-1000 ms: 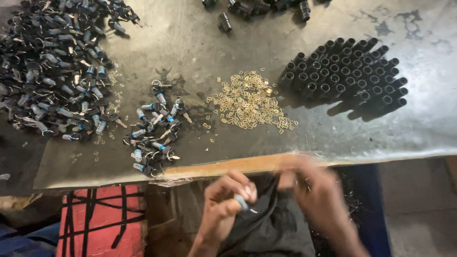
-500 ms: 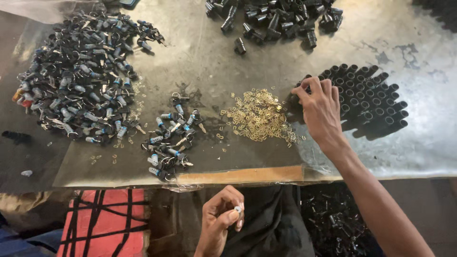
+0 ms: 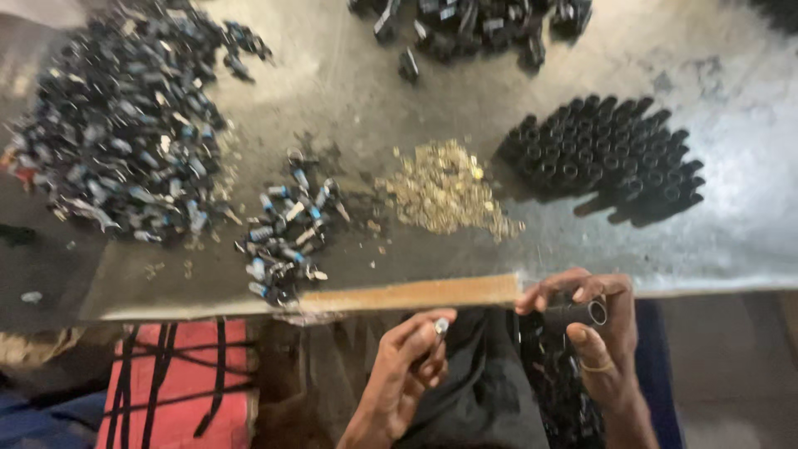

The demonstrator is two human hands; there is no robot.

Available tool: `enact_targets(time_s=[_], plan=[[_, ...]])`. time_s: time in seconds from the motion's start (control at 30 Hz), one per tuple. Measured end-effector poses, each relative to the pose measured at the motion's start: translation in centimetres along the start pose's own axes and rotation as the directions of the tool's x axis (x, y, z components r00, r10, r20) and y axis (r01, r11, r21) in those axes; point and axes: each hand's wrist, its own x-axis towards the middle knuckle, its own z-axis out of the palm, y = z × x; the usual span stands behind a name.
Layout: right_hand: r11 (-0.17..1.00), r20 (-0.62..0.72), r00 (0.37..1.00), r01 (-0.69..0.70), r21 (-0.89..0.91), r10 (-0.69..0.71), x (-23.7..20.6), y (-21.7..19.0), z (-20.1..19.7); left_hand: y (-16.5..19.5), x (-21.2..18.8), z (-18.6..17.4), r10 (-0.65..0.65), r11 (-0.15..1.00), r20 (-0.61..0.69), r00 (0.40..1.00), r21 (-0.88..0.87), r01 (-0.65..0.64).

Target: The person sits at a workbench assembling padlock cylinders. They pick up a lock body, insert small brass pins and clips into it by hand, fit a key, and place the finished lock on the table, repeating the cycle with new components from the piles.

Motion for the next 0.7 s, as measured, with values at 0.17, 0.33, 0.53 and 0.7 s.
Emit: enact_targets(time_s=[0.17, 0.33, 0.53, 0.7], plan=[[0.981, -0.148, 0.98, -0.112, 0.155, 0.135, -6.2, 1.9, 1.2, -1.2, -1.0, 0.2, -0.131, 0.989, 0.116, 0.985, -0.06, 0.138], [0.968, -0.096, 0.964, -0.247, 0.034, 0.249, -9.1, 1.2, 1.8, -2.1, -1.6, 0.0, -0.096, 0.99, 0.274, 0.957, -0.075, 0.121], [0.836, -0.099, 0.934, -0.255, 0.485, 0.343, -10.3, 0.8, 3.6, -2.8, -3.1, 0.9, -0.21, 0.914, 0.413, 0.886, -0.241, 0.328], [0.804, -0.098, 0.937, -0.23, 0.548, 0.334, -9.9, 0.8, 4.7, -3.6, -4.2, 1.1, -0.188, 0.89, 0.474, 0.86, -0.288, 0.353]])
